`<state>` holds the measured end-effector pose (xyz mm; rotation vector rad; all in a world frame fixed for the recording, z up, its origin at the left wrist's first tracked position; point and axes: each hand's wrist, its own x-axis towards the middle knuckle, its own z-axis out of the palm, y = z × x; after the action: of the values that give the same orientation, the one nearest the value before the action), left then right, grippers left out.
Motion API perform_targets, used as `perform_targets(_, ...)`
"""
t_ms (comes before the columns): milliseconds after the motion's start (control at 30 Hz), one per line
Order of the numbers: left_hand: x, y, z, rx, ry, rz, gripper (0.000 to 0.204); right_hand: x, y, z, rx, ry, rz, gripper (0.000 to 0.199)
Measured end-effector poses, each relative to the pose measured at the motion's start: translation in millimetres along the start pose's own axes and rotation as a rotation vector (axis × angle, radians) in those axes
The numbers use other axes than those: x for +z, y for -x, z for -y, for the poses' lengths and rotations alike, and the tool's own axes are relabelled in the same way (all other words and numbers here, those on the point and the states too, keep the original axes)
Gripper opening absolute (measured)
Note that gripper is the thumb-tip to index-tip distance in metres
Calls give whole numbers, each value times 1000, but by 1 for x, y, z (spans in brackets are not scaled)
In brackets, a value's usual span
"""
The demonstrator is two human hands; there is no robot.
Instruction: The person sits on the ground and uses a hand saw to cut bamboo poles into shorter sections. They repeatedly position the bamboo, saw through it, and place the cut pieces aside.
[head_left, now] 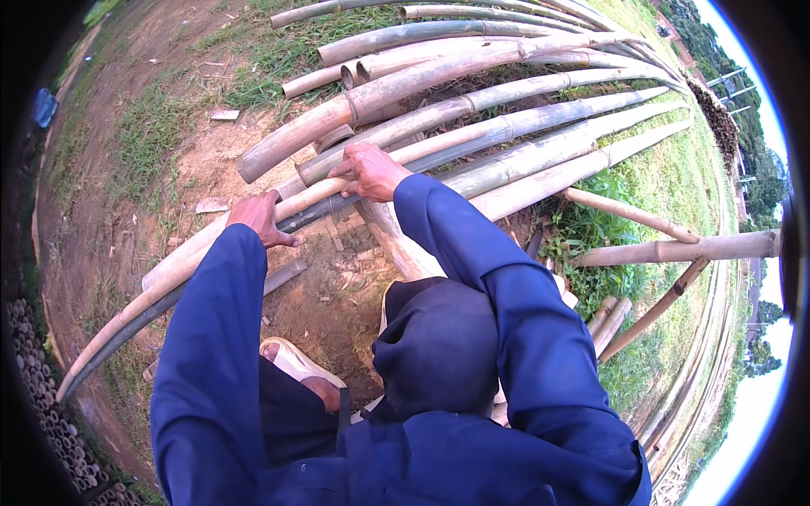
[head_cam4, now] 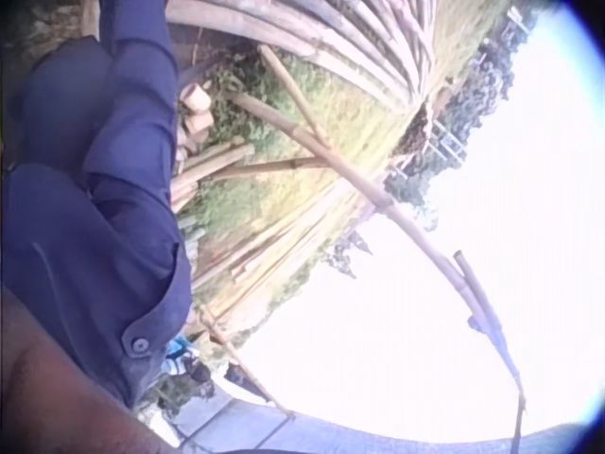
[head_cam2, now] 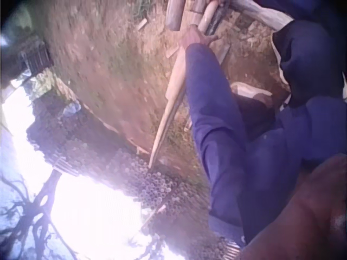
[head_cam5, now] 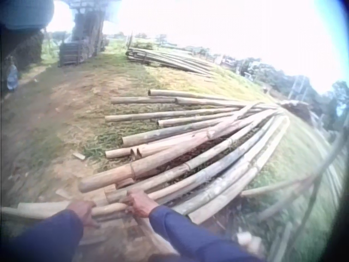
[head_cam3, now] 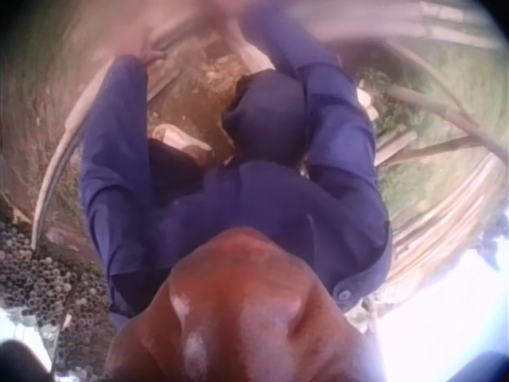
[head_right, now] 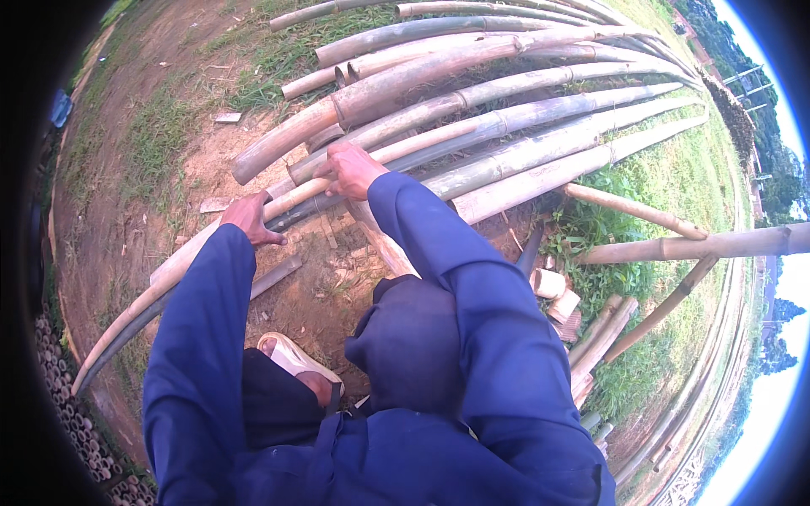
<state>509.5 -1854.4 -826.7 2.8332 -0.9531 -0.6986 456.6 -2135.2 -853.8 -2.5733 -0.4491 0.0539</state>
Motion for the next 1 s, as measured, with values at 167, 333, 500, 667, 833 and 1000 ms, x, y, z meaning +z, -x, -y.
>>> perform_targets(167, -3, -6, -2, -19, -75, 69, 88, 2, 8, -1, 30, 70, 53, 62)
perform_targets(333, 2, -9, 0, -26, 5, 71, 70, -1, 22, 23, -98, 687, 30, 71)
perform_targets(500, 2, 2, 3, 16, 1, 56, 67, 3, 21, 32, -142, 622, 70, 52)
perform_targets(667, 18, 43, 24, 5, -15, 105, 60, 27, 24, 57, -318, 608, 59, 36)
perform_targets(833, 19, 112, 104, -83, -60, 95, 71, 66, -25, 137, -405, 558, 153, 30)
perform_targets(1000, 50, 189, 218, -172, -88, 23, 79, 46, -44, 155, -449, 339, -90, 79)
